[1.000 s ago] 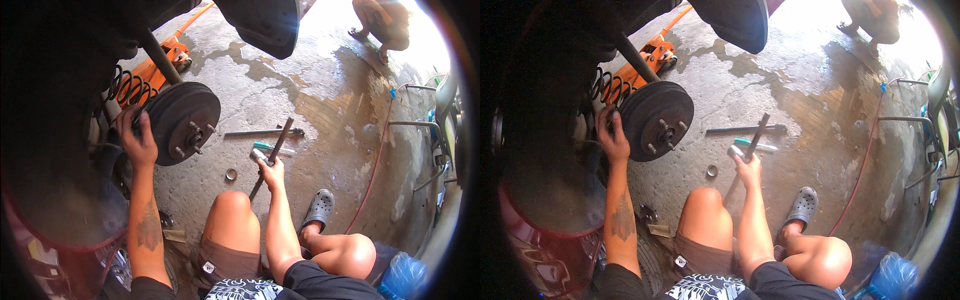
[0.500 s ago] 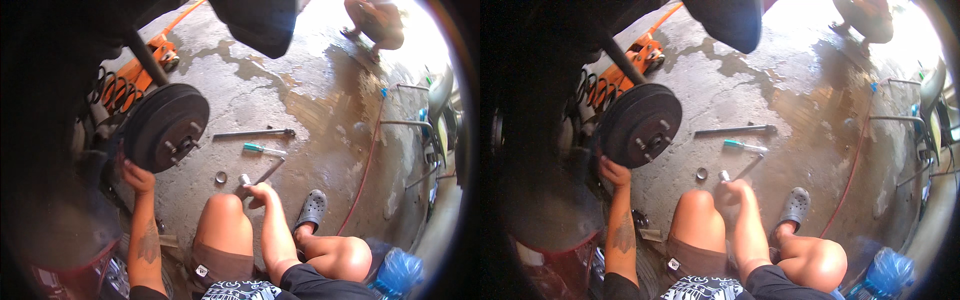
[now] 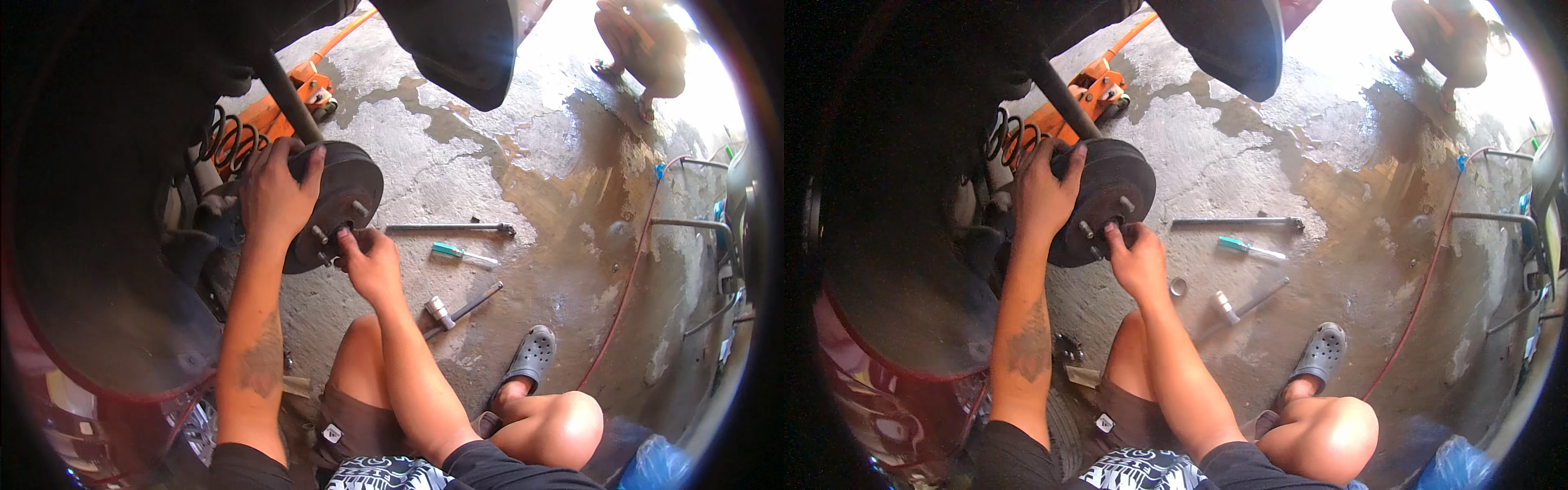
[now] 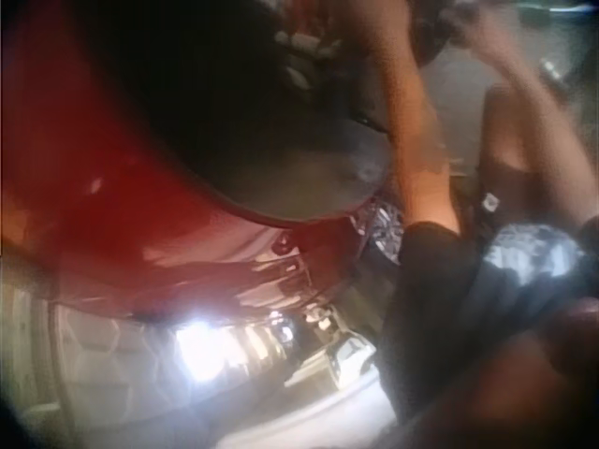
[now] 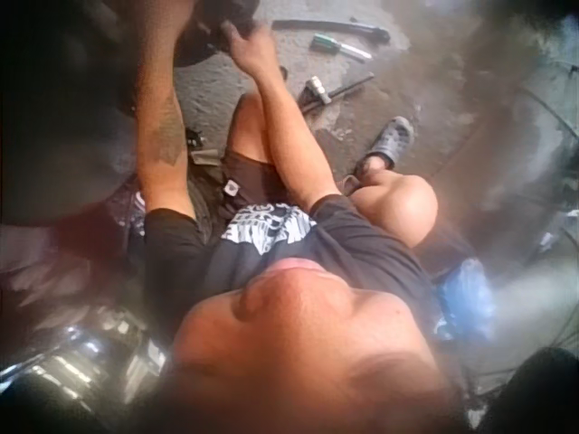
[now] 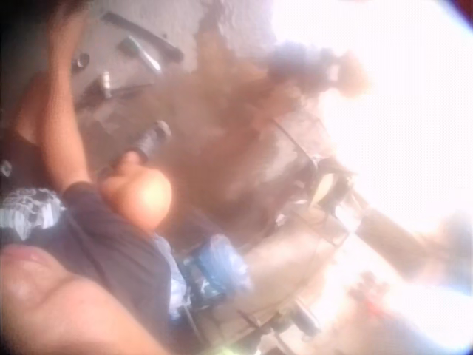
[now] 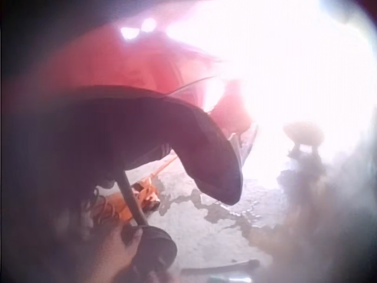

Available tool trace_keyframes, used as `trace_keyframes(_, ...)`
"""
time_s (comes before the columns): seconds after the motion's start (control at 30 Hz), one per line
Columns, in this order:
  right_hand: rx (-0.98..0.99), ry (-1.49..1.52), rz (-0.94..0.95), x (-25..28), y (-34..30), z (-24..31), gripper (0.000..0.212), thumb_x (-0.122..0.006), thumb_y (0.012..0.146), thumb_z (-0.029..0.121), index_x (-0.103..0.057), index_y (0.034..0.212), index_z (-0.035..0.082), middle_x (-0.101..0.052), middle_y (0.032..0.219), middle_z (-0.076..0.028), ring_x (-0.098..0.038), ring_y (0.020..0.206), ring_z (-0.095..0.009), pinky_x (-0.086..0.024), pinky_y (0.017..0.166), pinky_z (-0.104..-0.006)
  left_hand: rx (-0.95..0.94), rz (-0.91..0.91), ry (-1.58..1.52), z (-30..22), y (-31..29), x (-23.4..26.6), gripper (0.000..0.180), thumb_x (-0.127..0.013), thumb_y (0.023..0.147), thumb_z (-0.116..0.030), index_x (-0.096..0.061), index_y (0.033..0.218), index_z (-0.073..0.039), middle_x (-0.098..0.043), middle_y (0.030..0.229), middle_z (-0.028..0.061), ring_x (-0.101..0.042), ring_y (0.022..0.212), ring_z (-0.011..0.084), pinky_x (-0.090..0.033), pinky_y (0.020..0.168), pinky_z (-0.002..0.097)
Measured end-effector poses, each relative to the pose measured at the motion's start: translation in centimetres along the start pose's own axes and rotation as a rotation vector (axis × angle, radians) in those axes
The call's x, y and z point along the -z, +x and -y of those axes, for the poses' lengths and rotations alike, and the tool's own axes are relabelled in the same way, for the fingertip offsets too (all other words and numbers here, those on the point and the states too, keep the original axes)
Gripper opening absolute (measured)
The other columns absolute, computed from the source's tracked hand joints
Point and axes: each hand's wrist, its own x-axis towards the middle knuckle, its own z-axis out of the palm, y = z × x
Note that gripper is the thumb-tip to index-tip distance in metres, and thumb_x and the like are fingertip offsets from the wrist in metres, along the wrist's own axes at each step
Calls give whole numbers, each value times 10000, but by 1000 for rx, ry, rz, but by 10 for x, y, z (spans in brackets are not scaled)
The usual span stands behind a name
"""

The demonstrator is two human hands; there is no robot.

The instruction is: The person uses a hammer and a screwdriver to remove a brake disc from a car. They repeatedly strike the disc and pry at it to loosen it from the hub.

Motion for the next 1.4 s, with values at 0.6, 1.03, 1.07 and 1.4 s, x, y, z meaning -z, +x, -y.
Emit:
trace_keyframes(0.6,-138,60,-31,0,7,3,424,-804,849,317,-685,1031,-46,-728,951,-224,-724,915,-330,-542,820,-432,15,14,42,-8,0,-6,357,-596,1004,-349,-589,1098,-4,-633,1103,198,-585,1112,404,-449,948,491)
trace_keyframes(1.03,342,-132,-156,-15,-1,-8,401,-719,887,192,-584,1190,-34,-685,1001,-254,-656,934,-465,-527,788,-504,-22,-15,114,-7,1,-11,356,-597,1005,-345,-577,1090,1,-631,1111,191,-578,1131,395,-446,955,497)
trace_keyframes(1.07,411,-133,-206,-16,-1,-9,387,-715,885,176,-580,1182,-31,-681,1004,-250,-655,927,-462,-526,778,-506,-1,5,119,-8,2,-11,365,-599,1004,-352,-577,1089,2,-631,1110,192,-579,1127,396,-446,952,498)
trace_keyframes(1.4,513,-192,-251,-19,-1,-9,344,-700,898,165,-570,1158,-18,-657,981,-237,-653,886,-435,-530,756,-489,48,24,208,-19,9,-11,464,-618,977,-446,-575,1098,-1,-627,1086,214,-592,1095,418,-463,928,501)
